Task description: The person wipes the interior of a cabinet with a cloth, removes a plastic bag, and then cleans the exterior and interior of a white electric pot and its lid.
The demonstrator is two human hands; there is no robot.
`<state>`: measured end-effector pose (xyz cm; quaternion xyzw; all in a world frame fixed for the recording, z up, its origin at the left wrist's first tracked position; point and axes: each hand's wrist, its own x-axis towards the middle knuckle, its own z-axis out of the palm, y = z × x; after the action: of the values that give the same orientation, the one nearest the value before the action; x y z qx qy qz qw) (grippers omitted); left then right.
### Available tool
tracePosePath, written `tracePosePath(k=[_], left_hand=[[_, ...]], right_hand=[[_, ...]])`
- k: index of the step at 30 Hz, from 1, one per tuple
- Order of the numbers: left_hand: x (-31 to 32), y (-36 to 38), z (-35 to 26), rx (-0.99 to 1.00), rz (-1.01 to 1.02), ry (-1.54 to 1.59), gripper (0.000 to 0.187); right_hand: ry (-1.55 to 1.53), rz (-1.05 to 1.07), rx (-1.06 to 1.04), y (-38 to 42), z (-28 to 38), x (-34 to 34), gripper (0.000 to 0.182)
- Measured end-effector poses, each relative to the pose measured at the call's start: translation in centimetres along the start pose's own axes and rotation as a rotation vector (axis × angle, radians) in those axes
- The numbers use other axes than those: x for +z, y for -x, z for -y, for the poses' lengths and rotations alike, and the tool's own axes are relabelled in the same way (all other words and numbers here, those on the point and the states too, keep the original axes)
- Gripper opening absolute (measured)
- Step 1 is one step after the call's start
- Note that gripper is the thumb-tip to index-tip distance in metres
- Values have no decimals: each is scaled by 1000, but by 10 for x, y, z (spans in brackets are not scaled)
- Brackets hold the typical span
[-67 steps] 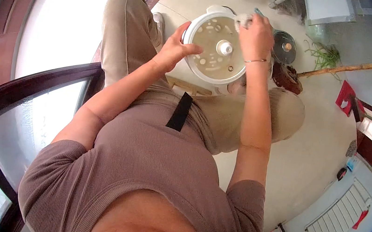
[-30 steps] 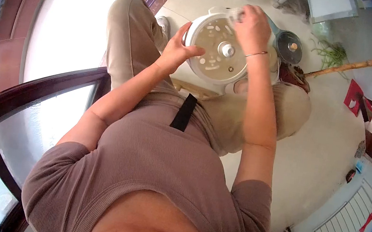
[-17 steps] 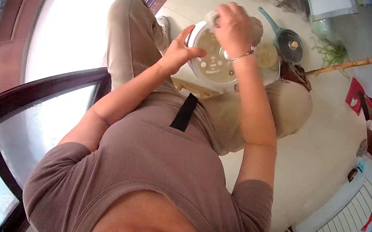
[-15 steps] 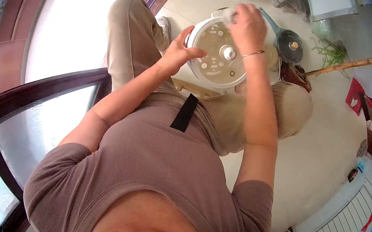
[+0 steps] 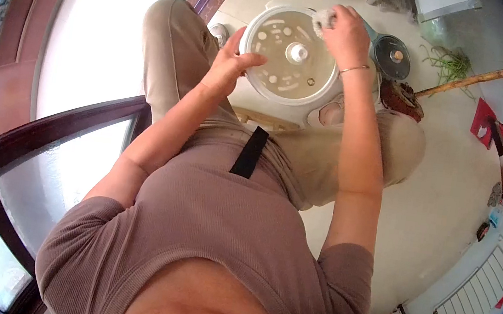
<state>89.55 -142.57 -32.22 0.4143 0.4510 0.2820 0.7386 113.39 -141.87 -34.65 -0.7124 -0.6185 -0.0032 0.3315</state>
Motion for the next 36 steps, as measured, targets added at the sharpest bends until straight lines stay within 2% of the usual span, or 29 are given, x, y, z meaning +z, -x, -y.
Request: tracePosePath(k=[2, 6, 9, 12, 14, 17, 20, 21, 23, 26, 28, 30, 32, 33, 36], left_hand=[[-4, -8, 5, 53, -36, -40, 78], [1, -8, 14, 85, 31, -123, 83], [5, -9, 26, 87, 47, -214, 86], [1, -7, 26, 89, 24, -250, 88], [-2, -8, 25, 91, 13, -168, 86], [1, 3, 5, -18, -8, -18, 84], [-2, -4, 9, 31, 30, -16, 82], [-2, -5, 13, 31, 28, -13, 82], [2, -6, 19, 17, 38, -86, 81], [6, -4, 19, 5, 32, -157, 71], [3, -2, 15, 20, 5, -141, 71], [-1, 1, 5, 27, -23, -118, 72], [-5, 4, -7, -91, -50, 57, 65], [-10, 0, -6, -13, -36, 61, 59], [-22, -11, -15, 31, -81, 63, 58]], right_hand=[[8, -4, 34, 3, -4, -4, 19], [-3, 64, 114, 6, 10, -8, 22], [-36, 2, -104, 2, 30, -6, 23], [-30, 82, -76, -2, 36, -11, 30], [-40, 82, -86, -2, 18, -10, 31], [0, 161, 175, 0, -4, -14, 31], [34, 146, 192, 6, -3, -16, 24], [35, 149, 190, 5, -1, -12, 24], [28, 11, -11, 2, 9, -3, 23], [31, 62, 4, -3, 23, -2, 23], [-23, 41, 19, -1, 16, -6, 24], [-20, 139, 118, 1, 7, -10, 26], [-4, 158, 191, 4, 1, -14, 29], [-10, 173, 203, 10, -2, -16, 30], [-87, 214, 276, 29, 7, -31, 31]])
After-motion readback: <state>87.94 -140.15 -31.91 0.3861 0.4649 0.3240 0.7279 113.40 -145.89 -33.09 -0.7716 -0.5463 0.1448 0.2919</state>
